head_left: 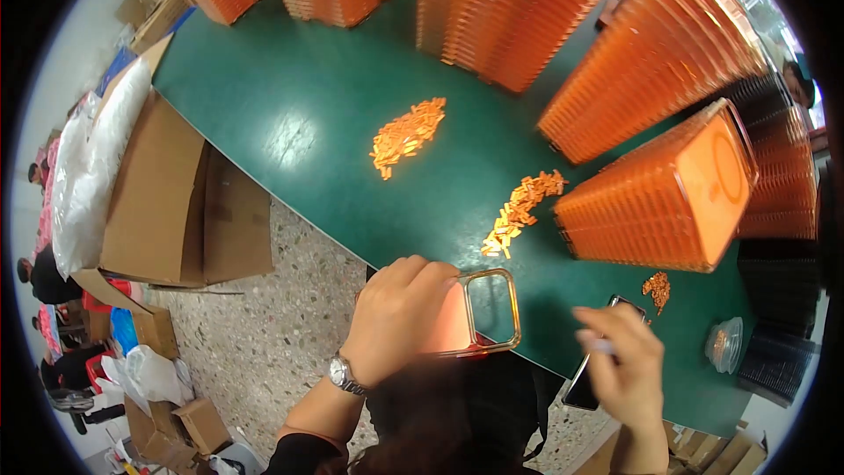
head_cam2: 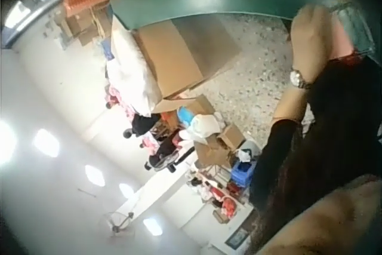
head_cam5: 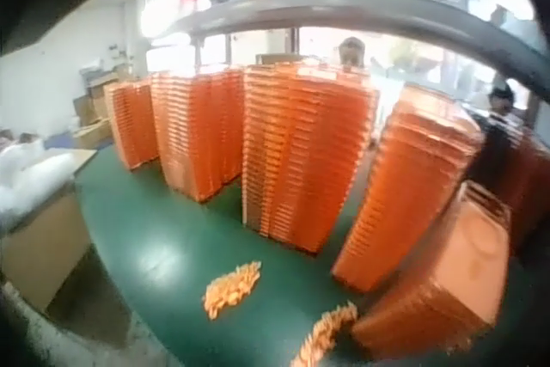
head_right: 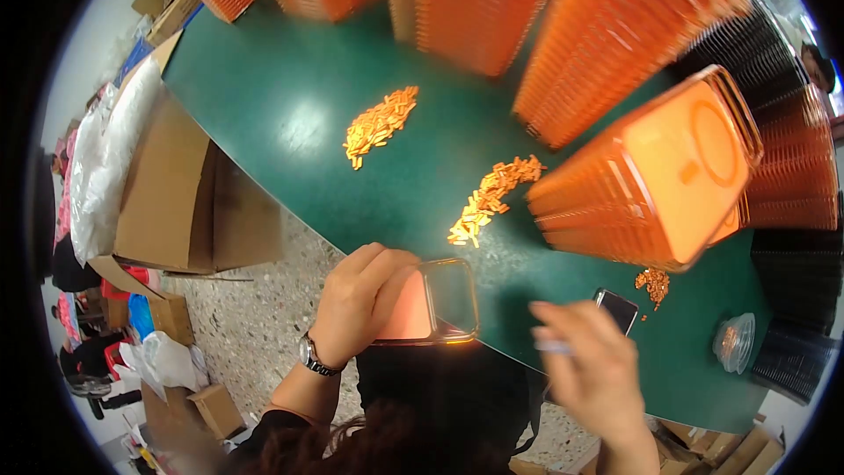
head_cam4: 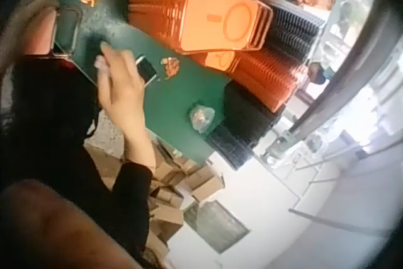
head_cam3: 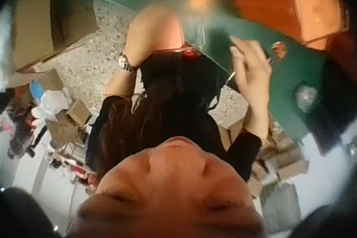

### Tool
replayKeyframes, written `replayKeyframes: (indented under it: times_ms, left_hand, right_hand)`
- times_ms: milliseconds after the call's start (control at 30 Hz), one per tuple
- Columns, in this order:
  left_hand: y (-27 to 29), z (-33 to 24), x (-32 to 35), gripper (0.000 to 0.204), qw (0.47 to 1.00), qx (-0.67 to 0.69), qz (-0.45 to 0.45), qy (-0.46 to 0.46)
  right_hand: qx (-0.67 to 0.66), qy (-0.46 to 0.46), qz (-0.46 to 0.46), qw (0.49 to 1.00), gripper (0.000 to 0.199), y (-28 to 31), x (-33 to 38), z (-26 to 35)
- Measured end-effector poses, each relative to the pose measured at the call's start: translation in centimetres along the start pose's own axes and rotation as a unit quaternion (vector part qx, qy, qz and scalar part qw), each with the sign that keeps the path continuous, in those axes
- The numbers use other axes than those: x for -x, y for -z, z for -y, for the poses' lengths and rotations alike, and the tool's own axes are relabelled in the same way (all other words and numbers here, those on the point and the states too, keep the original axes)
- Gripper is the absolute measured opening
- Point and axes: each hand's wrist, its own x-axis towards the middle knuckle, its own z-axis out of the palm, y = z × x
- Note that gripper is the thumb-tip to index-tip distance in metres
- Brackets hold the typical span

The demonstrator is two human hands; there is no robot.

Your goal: Applying small decorative components and cleaning surfaces for phone case assembly.

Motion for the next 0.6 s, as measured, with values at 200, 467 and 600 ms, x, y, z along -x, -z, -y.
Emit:
replayKeyframes:
  times_ms: [200, 467, 600]
  left_hand:
    - [0.3, 0.9, 0.5, 0.019, 0.998, -0.001, 0.049, -0.041]
    - [0.5, 1.3, 0.5, 0.027, 0.996, 0.029, 0.061, -0.053]
    - [0.4, 1.6, 0.5, 0.029, 0.995, 0.033, 0.073, -0.056]
  right_hand:
    - [-0.013, 0.071, -0.011, 0.997, 0.014, -9.7, -14.8, 3.6]
    - [0.019, 0.051, -0.016, 0.998, 0.014, -13.8, -21.4, 2.3]
    - [0.055, 0.064, -0.011, 0.996, 0.014, -14.1, -22.0, 2.8]
